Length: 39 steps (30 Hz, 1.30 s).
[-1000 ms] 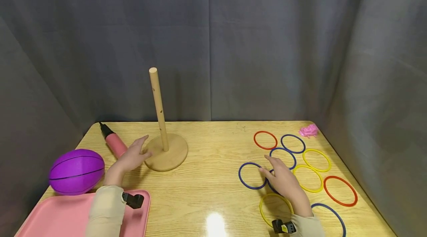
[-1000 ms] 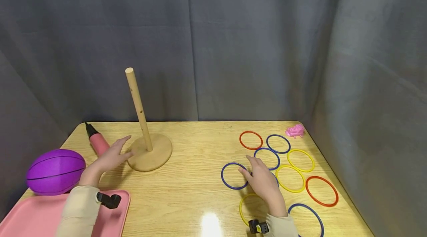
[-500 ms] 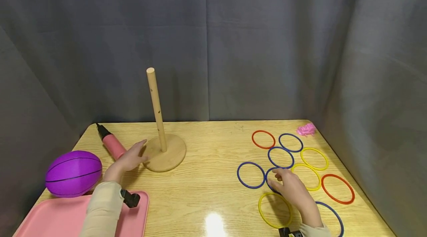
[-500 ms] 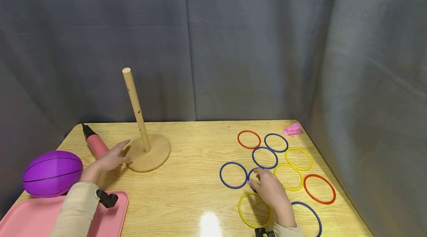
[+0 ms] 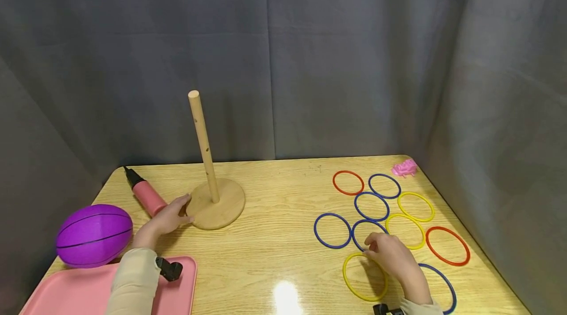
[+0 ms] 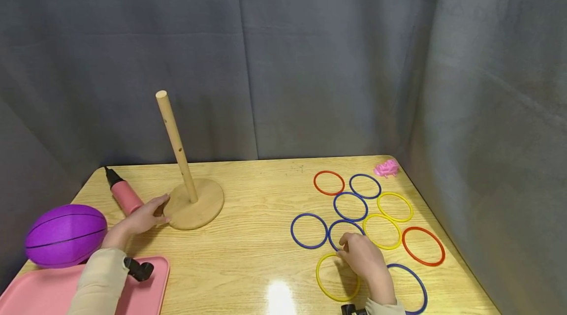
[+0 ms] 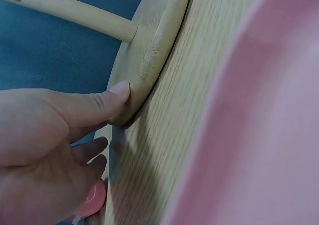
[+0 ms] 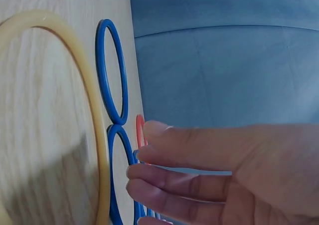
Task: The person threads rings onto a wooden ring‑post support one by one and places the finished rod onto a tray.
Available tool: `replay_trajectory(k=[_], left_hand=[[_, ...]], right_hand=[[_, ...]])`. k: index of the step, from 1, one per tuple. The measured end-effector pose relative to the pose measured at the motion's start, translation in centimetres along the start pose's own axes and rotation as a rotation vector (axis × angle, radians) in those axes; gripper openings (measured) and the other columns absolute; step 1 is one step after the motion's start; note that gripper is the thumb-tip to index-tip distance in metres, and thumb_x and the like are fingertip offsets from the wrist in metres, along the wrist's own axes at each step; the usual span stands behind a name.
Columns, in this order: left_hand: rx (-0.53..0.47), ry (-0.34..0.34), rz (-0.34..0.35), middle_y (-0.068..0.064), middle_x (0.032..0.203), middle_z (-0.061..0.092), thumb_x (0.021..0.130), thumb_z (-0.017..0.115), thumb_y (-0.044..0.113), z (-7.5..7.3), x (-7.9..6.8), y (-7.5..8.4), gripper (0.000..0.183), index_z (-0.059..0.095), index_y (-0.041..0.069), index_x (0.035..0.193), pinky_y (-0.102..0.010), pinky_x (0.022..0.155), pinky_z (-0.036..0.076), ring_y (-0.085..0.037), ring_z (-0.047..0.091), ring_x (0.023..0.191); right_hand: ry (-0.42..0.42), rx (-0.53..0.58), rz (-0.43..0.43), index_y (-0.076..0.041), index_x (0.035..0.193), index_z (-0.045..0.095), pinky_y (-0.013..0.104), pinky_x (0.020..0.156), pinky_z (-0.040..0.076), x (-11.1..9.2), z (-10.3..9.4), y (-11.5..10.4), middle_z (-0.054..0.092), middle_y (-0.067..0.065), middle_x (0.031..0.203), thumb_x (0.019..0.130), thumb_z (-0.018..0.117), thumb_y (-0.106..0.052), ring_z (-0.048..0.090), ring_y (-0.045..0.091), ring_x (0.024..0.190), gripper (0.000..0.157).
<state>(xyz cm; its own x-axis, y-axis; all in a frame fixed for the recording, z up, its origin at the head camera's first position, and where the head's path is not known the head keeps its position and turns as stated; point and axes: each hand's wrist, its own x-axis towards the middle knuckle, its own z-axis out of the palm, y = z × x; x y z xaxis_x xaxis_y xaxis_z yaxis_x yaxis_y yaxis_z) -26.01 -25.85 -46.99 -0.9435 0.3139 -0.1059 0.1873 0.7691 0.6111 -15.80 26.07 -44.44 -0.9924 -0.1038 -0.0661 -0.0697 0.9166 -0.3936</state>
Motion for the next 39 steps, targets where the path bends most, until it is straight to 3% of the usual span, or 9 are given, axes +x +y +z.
replay_trajectory(k=[4, 15, 28, 39], left_hand=[[-0.030, -0.007, 0.000, -0.044, 0.147, 0.021, 0.092, 0.064, 0.013, 0.0, -0.1, -0.2, 0.072, 0.024, -0.019, 0.143, -0.068, 0.112, 0.021, -0.060, 0.020, 0.136], [-0.136, -0.034, -0.025, -0.042, 0.150, 0.015, 0.096, 0.059, 0.020, 0.3, 0.1, -0.8, 0.076, 0.016, -0.017, 0.146, -0.065, 0.115, 0.019, -0.057, 0.015, 0.140], [-0.088, 0.001, -0.030, -0.043, 0.147, 0.023, 0.093, 0.064, 0.017, 0.5, 0.9, -0.8, 0.078, 0.019, -0.018, 0.145, -0.065, 0.113, 0.023, -0.058, 0.022, 0.137], [-0.084, 0.000, -0.018, -0.043, 0.147, 0.023, 0.093, 0.063, 0.014, 0.3, 0.4, -0.2, 0.076, 0.019, -0.019, 0.145, -0.065, 0.113, 0.024, -0.058, 0.022, 0.137]], right_hand=[[-0.011, -0.011, 0.028, -0.010, 0.086, 0.070, 0.033, 0.066, 0.051, -0.3, 0.2, 0.3, 0.068, -0.003, 0.078, 0.079, 0.077, -0.012, 0.061, 0.013, 0.075, 0.010], [-0.017, -0.020, 0.051, -0.013, 0.075, 0.062, 0.028, 0.058, 0.042, -0.5, 1.1, 1.0, 0.056, -0.005, 0.068, 0.072, 0.081, -0.008, 0.050, 0.011, 0.066, 0.020], [0.003, -0.101, 0.054, -0.018, 0.072, 0.060, 0.030, 0.055, 0.041, -0.7, 1.7, 1.3, 0.055, -0.006, 0.068, 0.073, 0.080, -0.007, 0.050, 0.011, 0.065, 0.022], [0.037, -0.005, 0.013, -0.015, 0.076, 0.063, 0.027, 0.059, 0.041, -0.4, 1.8, 1.4, 0.060, -0.005, 0.070, 0.078, 0.076, -0.006, 0.050, 0.010, 0.066, 0.016]])
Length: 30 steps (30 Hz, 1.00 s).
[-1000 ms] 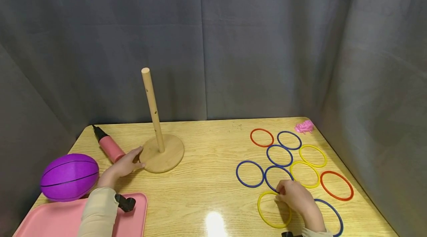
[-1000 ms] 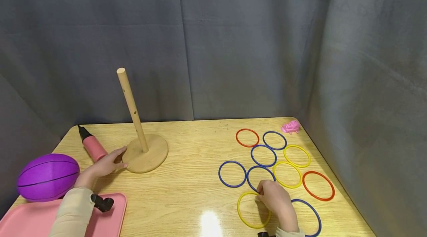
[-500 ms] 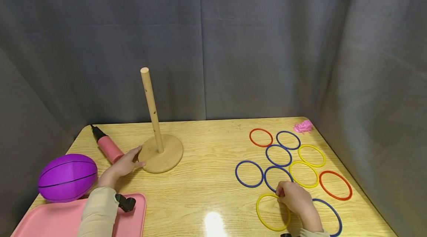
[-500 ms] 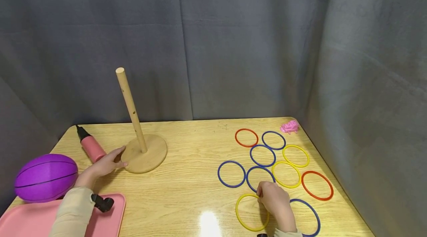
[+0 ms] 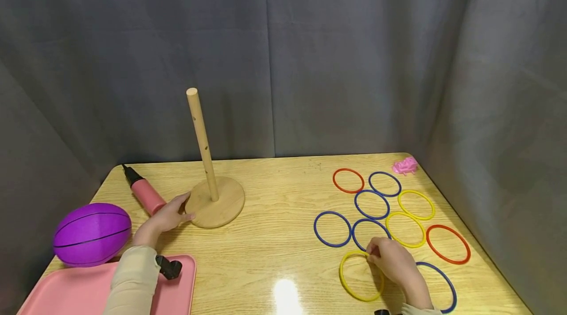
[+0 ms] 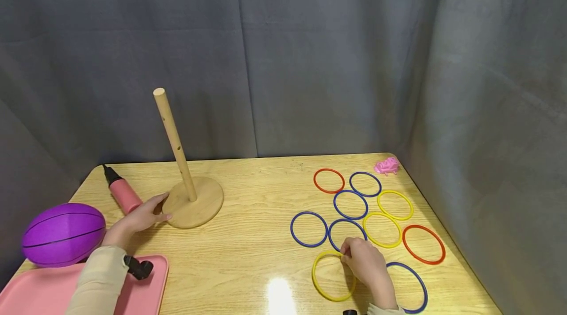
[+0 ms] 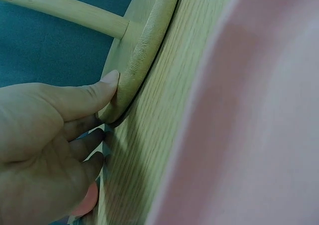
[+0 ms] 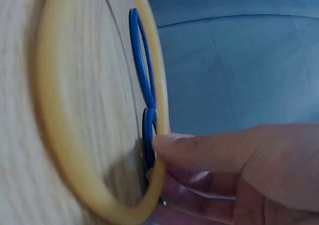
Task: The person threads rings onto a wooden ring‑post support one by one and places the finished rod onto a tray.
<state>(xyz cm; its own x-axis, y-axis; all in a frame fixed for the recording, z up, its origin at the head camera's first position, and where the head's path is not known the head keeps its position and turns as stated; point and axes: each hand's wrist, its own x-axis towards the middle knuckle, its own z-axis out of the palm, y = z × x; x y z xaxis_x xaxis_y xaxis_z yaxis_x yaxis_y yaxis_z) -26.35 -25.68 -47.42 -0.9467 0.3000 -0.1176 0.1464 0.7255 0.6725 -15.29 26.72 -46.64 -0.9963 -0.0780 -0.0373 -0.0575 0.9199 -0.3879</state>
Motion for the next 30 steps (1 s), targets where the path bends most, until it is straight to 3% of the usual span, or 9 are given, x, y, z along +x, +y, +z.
replay_trajectory(k=[11, 30], left_hand=[[0.038, 0.004, 0.021, -0.045, 0.146, 0.024, 0.093, 0.062, 0.012, 0.2, -0.2, 0.3, 0.073, 0.020, -0.020, 0.143, -0.067, 0.111, 0.026, -0.059, 0.023, 0.136], [0.010, -0.016, 0.067, -0.045, 0.146, 0.023, 0.094, 0.061, 0.011, 1.1, -0.8, 0.9, 0.071, 0.021, -0.020, 0.143, -0.067, 0.111, 0.025, -0.059, 0.022, 0.136]], right_hand=[[0.038, 0.119, -0.051, -0.013, 0.079, 0.063, 0.024, 0.063, 0.047, 0.3, 0.3, 0.1, 0.066, -0.005, 0.076, 0.081, 0.073, -0.003, 0.058, 0.008, 0.072, 0.015], [0.006, 0.206, -0.071, -0.010, 0.083, 0.069, 0.018, 0.059, 0.043, 0.5, 0.5, -0.2, 0.066, -0.005, 0.077, 0.083, 0.070, -0.003, 0.049, -0.001, 0.065, 0.007]])
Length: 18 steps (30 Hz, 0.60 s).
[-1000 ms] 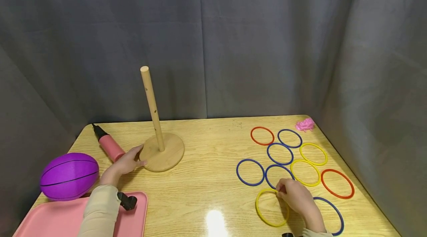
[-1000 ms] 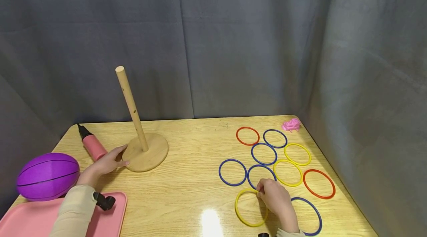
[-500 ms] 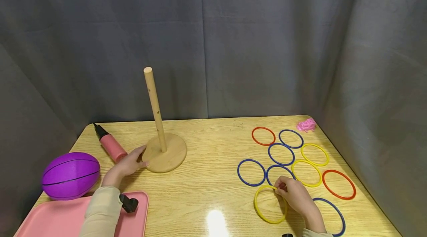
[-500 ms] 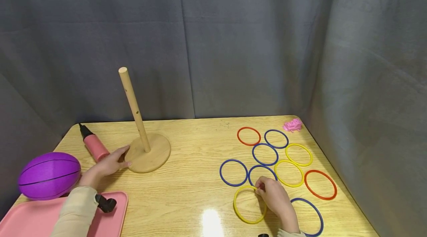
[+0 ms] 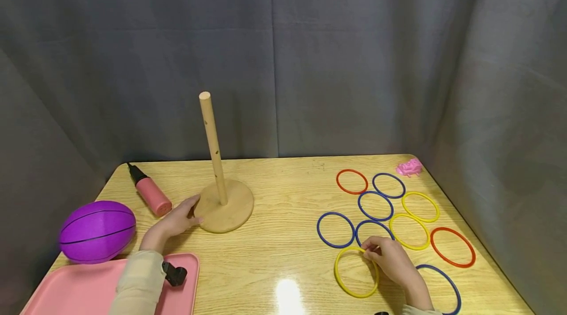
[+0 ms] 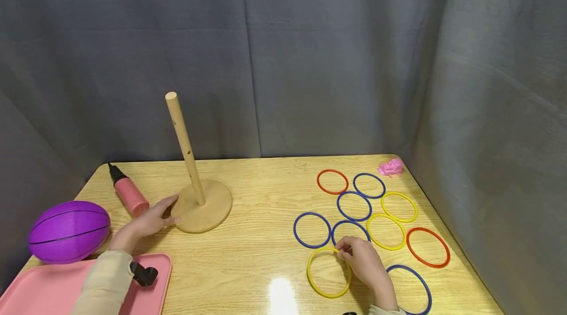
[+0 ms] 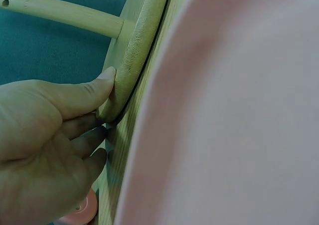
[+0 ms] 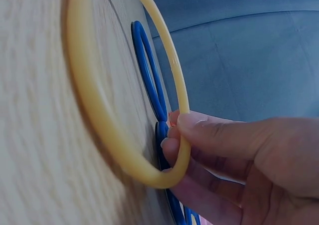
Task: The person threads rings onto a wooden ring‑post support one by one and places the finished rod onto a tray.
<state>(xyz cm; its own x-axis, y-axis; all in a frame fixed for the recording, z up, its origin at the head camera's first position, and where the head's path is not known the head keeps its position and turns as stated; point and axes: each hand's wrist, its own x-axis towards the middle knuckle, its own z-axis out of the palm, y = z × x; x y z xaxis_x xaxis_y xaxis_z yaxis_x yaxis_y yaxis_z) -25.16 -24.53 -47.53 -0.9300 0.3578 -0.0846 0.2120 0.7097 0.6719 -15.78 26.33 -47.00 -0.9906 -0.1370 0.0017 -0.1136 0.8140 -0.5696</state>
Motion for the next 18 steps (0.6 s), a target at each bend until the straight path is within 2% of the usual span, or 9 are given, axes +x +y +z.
replay_trajectory(k=[10, 18], left_hand=[[-0.023, -0.001, -0.012, -0.041, 0.149, 0.024, 0.093, 0.062, 0.009, 0.8, -0.3, 0.4, 0.070, 0.024, -0.018, 0.144, -0.065, 0.114, 0.023, -0.056, 0.021, 0.139], [-0.014, 0.017, 0.037, -0.040, 0.146, 0.030, 0.091, 0.064, 0.008, 1.5, -0.7, 1.4, 0.068, 0.028, -0.019, 0.142, -0.065, 0.112, 0.026, -0.056, 0.026, 0.137]], right_hand=[[0.004, 0.022, -0.023, -0.011, 0.083, 0.069, 0.016, 0.058, 0.043, 0.2, 0.3, 0.1, 0.065, -0.004, 0.076, 0.084, 0.069, -0.003, 0.049, -0.002, 0.065, 0.008], [-0.004, 0.028, -0.021, -0.012, 0.083, 0.070, 0.016, 0.058, 0.043, 0.3, 0.5, 0.0, 0.067, -0.005, 0.077, 0.084, 0.070, -0.003, 0.048, -0.002, 0.065, 0.008]])
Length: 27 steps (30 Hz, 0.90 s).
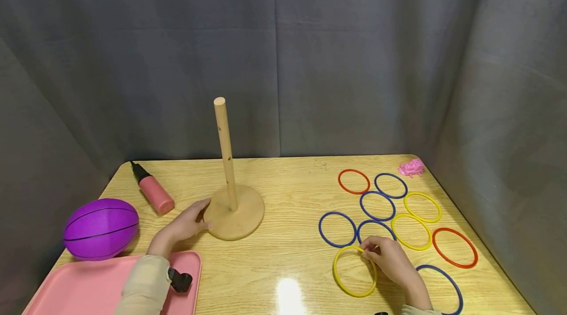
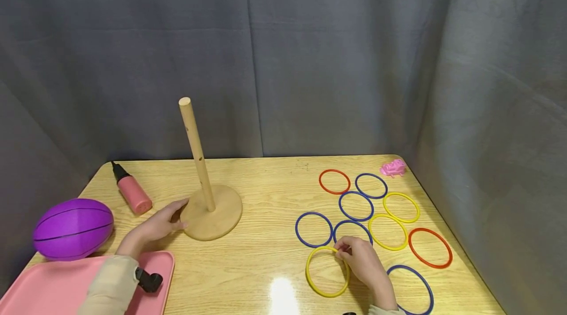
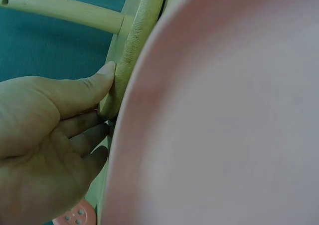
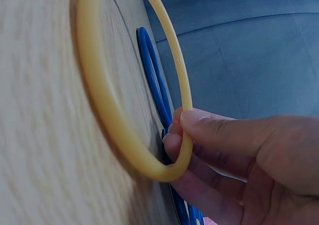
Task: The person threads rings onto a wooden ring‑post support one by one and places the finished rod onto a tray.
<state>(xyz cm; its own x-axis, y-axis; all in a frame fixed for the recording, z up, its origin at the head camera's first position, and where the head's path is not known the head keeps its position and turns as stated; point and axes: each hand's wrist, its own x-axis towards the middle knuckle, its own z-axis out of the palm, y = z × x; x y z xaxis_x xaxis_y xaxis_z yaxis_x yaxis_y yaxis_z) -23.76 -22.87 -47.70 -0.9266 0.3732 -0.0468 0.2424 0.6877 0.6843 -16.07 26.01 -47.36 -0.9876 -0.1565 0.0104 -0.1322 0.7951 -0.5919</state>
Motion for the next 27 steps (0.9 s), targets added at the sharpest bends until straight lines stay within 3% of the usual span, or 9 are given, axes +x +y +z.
replay_trajectory(k=[8, 16, 24, 27], left_hand=[[0.011, -0.004, 0.032, -0.040, 0.145, 0.033, 0.091, 0.065, 0.009, 0.8, -0.3, 0.8, 0.068, 0.029, -0.019, 0.141, -0.065, 0.111, 0.028, -0.056, 0.030, 0.136], [0.017, -0.015, 0.005, -0.038, 0.146, 0.032, 0.090, 0.066, 0.008, 1.6, -0.6, 1.5, 0.069, 0.030, -0.017, 0.143, -0.063, 0.113, 0.027, -0.054, 0.029, 0.137], [0.005, -0.034, -0.028, -0.037, 0.149, 0.031, 0.089, 0.067, 0.009, 2.0, -1.1, 2.4, 0.071, 0.029, -0.015, 0.144, -0.063, 0.114, 0.026, -0.052, 0.027, 0.139], [0.028, -0.044, -0.023, -0.037, 0.148, 0.031, 0.088, 0.068, 0.008, 2.0, -1.3, 3.0, 0.071, 0.030, -0.016, 0.143, -0.062, 0.114, 0.027, -0.052, 0.028, 0.139]], right_hand=[[-0.011, 0.014, -0.031, -0.011, 0.083, 0.069, 0.016, 0.055, 0.038, -0.1, 0.1, 0.0, 0.066, -0.005, 0.076, 0.084, 0.072, -0.009, 0.044, -0.002, 0.062, 0.004], [-0.007, 0.028, -0.070, -0.007, 0.084, 0.068, 0.016, 0.058, 0.041, 0.0, 0.2, -0.1, 0.066, -0.004, 0.077, 0.084, 0.071, -0.009, 0.047, -0.004, 0.065, 0.004], [-0.007, 0.200, 0.062, -0.003, 0.095, 0.069, 0.020, 0.053, 0.051, 0.1, 0.1, -0.6, 0.067, 0.005, 0.082, 0.088, 0.066, -0.004, 0.059, 0.006, 0.070, 0.008], [-0.005, 0.236, 0.074, -0.003, 0.098, 0.069, 0.022, 0.054, 0.054, 0.3, 0.0, -0.7, 0.067, 0.007, 0.084, 0.089, 0.065, -0.003, 0.061, 0.010, 0.073, 0.009]])
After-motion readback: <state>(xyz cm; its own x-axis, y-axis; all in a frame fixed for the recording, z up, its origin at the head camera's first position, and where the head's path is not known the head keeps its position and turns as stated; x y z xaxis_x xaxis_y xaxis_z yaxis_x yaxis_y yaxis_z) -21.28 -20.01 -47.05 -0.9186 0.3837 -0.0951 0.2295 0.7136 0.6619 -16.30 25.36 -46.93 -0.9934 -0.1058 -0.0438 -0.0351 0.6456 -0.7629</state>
